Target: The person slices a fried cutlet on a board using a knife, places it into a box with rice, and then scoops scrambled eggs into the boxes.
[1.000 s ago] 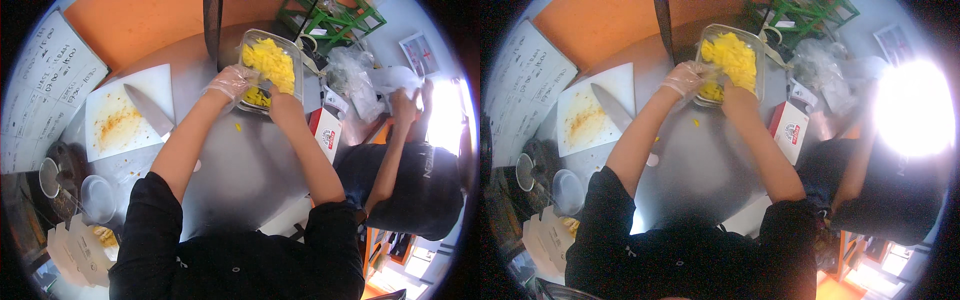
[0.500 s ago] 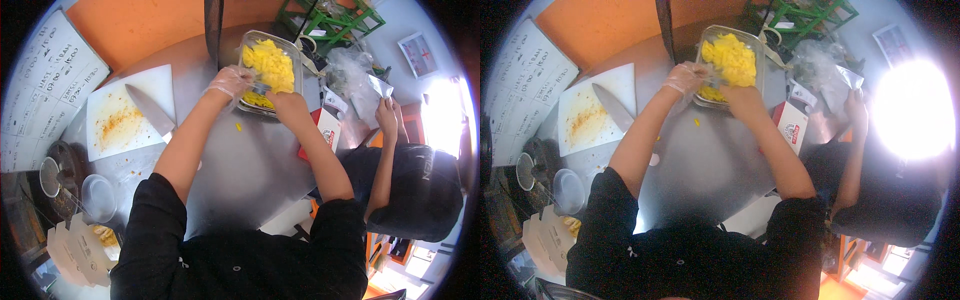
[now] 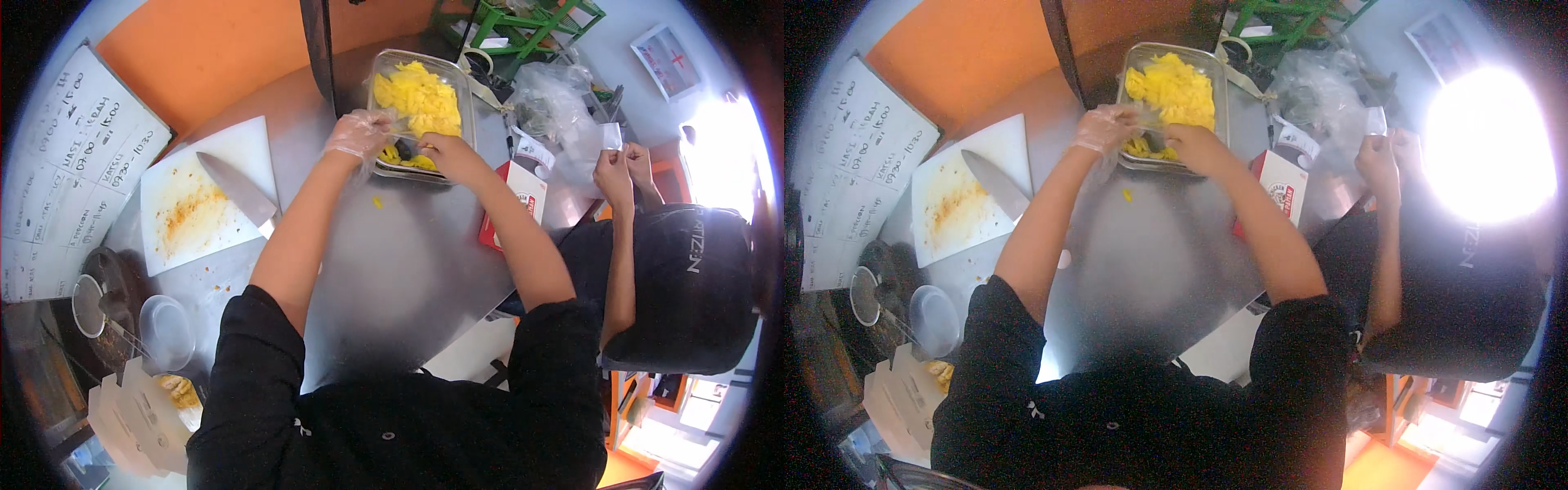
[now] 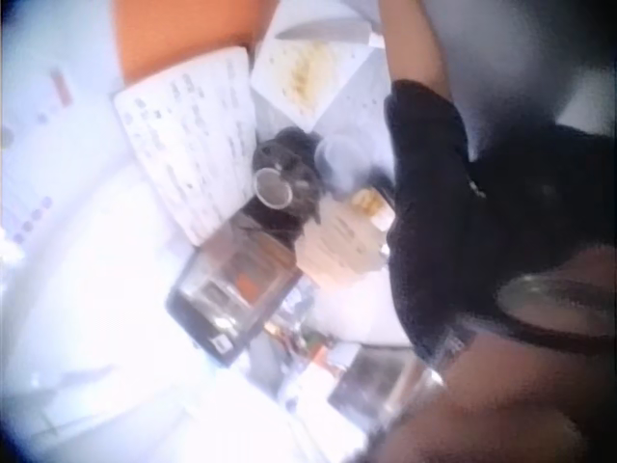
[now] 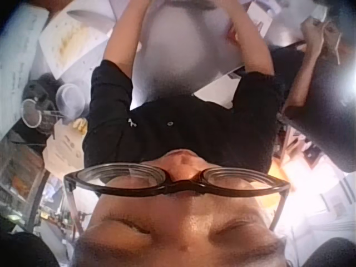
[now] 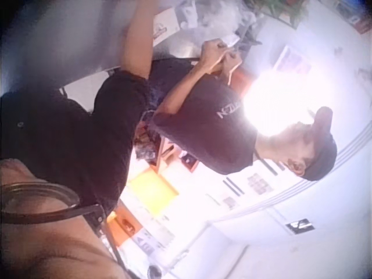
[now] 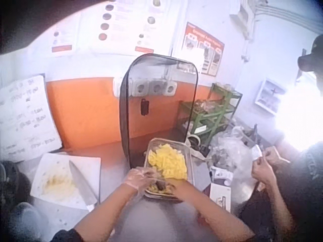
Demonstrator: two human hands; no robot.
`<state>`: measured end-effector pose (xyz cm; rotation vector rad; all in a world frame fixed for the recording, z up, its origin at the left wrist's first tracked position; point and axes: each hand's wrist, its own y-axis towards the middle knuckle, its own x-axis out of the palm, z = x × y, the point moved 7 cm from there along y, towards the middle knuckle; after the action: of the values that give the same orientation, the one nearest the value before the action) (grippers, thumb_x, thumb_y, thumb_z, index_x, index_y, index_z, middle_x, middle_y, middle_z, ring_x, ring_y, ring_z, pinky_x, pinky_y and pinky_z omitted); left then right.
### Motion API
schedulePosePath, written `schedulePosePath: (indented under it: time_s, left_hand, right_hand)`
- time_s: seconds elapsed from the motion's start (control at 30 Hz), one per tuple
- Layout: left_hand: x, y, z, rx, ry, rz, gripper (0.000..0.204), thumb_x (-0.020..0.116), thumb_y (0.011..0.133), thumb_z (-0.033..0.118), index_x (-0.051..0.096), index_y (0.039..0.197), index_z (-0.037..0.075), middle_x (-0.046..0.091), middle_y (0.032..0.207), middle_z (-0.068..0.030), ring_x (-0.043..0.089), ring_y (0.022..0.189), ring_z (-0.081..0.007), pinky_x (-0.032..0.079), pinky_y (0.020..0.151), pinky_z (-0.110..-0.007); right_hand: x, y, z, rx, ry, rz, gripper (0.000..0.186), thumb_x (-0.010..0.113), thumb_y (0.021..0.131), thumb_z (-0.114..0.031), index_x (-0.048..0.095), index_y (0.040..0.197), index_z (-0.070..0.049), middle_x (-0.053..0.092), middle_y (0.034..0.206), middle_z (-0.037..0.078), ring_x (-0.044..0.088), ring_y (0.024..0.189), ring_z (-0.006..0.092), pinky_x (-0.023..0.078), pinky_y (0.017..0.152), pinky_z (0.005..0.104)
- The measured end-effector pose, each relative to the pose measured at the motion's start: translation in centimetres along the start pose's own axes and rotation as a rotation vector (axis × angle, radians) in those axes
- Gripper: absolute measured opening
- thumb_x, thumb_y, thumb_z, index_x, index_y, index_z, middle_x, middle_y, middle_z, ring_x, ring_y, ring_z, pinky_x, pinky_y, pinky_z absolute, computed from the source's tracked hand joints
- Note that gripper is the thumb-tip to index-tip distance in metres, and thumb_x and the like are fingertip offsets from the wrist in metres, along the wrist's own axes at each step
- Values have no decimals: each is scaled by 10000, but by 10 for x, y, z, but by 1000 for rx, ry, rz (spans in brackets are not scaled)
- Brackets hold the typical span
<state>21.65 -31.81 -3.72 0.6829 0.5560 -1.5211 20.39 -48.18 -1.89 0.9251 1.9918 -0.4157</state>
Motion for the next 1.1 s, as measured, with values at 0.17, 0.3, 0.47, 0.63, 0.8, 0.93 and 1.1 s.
schedulePosePath:
  time_s: [0.17,0.3,0.47,0.63,0.8,0.93,1.1]
  left_hand:
    - [0,-8,7,-103,-172,-64,432,712,709,250,657,1101,77,694,1031,-48,654,954,-160,502,849,-280]
    - [3,-7,-18,-132,-273,-30,434,723,697,237,660,1089,64,694,1026,-72,655,949,-164,503,840,-277]
    - [-2,-9,-3,-116,-284,51,297,665,719,149,685,1001,59,696,957,-95,664,905,-192,505,813,-280]
    - [-4,-19,7,-60,-229,-121,345,634,781,207,648,1112,110,637,1149,-87,610,1054,-220,464,904,-269]
    - [-11,-37,6,275,224,21,498,514,889,339,449,1343,146,388,1429,-64,377,1306,-247,351,1022,-478]
    - [14,-41,3,217,651,-152,619,448,916,302,205,1466,155,137,1544,-71,189,1406,-280,267,1038,-627]
    - [7,-48,-1,176,490,-100,648,369,935,459,209,1465,123,126,1551,-43,153,1420,-241,251,1031,-640]
  right_hand:
    - [10,-17,-16,55,-390,126,174,520,832,-126,608,981,-113,647,892,179,624,854,381,490,732,452]
    - [20,-3,-36,2,-437,-115,204,506,831,-119,614,1004,-132,648,905,177,630,863,375,491,737,455]
    - [-15,-5,-31,-90,-607,-8,305,534,780,-53,594,1074,-113,643,798,158,643,780,334,500,678,449]
    - [8,-8,-34,57,-612,-108,200,502,798,-70,585,979,-89,648,829,170,643,799,347,503,690,460]
    - [-6,-19,-53,200,-608,-59,217,518,756,-32,559,968,-46,642,775,174,639,760,358,502,659,472]
    - [21,-20,-39,271,-597,-119,214,525,777,-70,596,976,-31,649,821,204,642,802,364,503,713,469]
    - [14,-1,-25,329,-286,89,211,511,817,-98,628,977,-25,654,880,221,643,849,367,496,751,478]
